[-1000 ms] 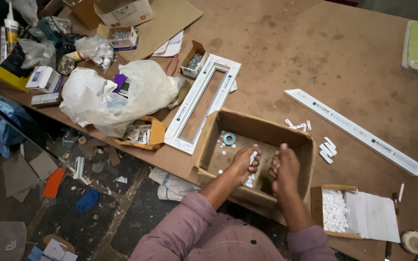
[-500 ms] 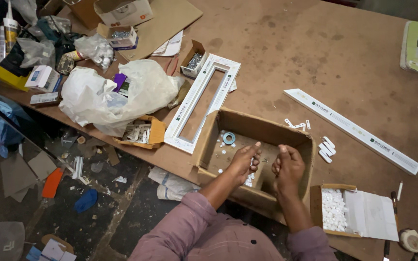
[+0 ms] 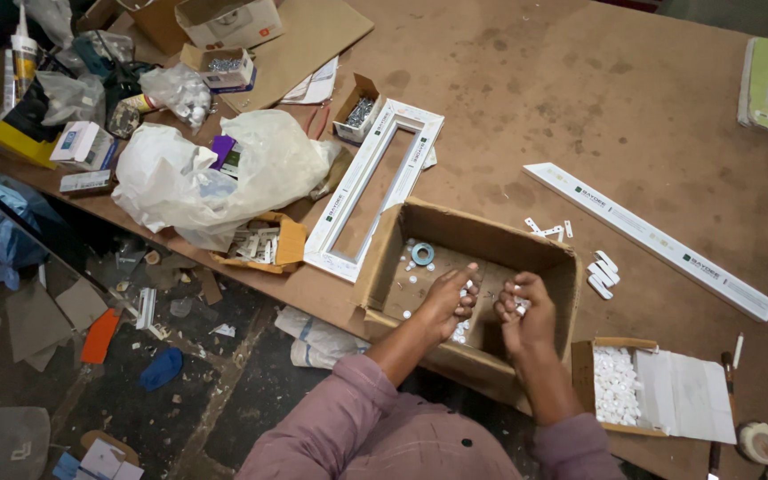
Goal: The person picks small white plastic fastener pieces one at a time from a cardboard box on the workbench and places them into an adjacent open box, gradually filling it. They then pick up a small roll of tape from the box, carry it while walking across the workshop, and return to the bench near the boxes.
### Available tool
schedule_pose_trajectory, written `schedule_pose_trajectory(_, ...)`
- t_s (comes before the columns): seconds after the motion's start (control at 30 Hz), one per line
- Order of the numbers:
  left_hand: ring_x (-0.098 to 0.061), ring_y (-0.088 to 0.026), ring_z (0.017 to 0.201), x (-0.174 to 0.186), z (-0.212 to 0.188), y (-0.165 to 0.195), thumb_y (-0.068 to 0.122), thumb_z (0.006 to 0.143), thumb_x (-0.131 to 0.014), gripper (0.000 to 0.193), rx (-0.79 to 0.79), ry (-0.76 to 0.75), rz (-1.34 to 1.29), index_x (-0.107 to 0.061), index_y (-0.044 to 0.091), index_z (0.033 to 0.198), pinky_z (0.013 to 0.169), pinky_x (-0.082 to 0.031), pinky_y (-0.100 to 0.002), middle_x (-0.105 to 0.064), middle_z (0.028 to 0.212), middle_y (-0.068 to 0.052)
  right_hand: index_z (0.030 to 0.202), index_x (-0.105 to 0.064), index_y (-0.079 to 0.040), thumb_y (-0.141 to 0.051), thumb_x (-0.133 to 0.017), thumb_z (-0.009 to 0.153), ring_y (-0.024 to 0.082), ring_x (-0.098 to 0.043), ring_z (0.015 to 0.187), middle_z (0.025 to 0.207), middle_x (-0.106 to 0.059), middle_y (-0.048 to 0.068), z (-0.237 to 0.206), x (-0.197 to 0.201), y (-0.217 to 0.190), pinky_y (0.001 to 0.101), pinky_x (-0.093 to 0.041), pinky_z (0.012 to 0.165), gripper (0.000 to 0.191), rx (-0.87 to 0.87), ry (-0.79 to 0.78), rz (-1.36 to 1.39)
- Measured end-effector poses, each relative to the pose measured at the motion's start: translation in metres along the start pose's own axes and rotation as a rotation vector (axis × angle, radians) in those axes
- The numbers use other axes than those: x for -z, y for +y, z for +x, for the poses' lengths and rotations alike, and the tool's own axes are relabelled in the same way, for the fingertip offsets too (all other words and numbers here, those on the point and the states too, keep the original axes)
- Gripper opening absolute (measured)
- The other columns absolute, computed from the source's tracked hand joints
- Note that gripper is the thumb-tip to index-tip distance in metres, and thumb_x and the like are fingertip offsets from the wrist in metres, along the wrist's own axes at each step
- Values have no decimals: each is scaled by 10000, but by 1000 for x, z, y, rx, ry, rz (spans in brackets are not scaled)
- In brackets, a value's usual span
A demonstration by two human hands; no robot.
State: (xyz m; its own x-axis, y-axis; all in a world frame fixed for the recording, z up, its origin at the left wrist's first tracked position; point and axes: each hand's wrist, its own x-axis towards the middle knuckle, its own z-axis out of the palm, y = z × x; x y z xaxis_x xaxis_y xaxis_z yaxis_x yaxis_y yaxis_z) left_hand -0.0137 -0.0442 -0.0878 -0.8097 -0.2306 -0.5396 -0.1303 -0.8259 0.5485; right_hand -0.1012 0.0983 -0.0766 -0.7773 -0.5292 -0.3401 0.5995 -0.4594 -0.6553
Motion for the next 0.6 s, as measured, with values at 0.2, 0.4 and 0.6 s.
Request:
schedule_pose_trajectory(0.2, -432, -39, 539, 2, 5, -4, 381, 988, -663, 274, 27, 34, -24, -568, 125, 972, 424, -297, -189, -531, 761, 26, 998, -591, -65, 17, -543, 871, 147, -522, 619, 883, -618, 110, 19, 26, 6, 269, -419, 517, 158, -103, 18, 109)
schedule_pose_trajectory(0.4, -430, -36, 547, 1, 5, -4, 378, 1007, -639, 264, 21, 20, -27, -570, 124, 976, 431, -298, -186, -522, 763, 40, 1087, -633, -61, -170, -601, 1001, 93, -461, 534, 846, -616, 64, 19, 27, 8, 228, -365, 442, 142, -93, -6, 28)
schedule_pose_trajectory(0.6, -428, -43, 545, 0, 7, -2, 383, 998, -631, 265, 19, 27, -20, -577, 125, 977, 420, -286, -189, -536, 756, 29, 1062, -602, -52, -278, -578, 1069, 104, -462, 527, 785, -569, 57, 16, 22, 7, 235, -356, 427, 228, -105, -25, 39)
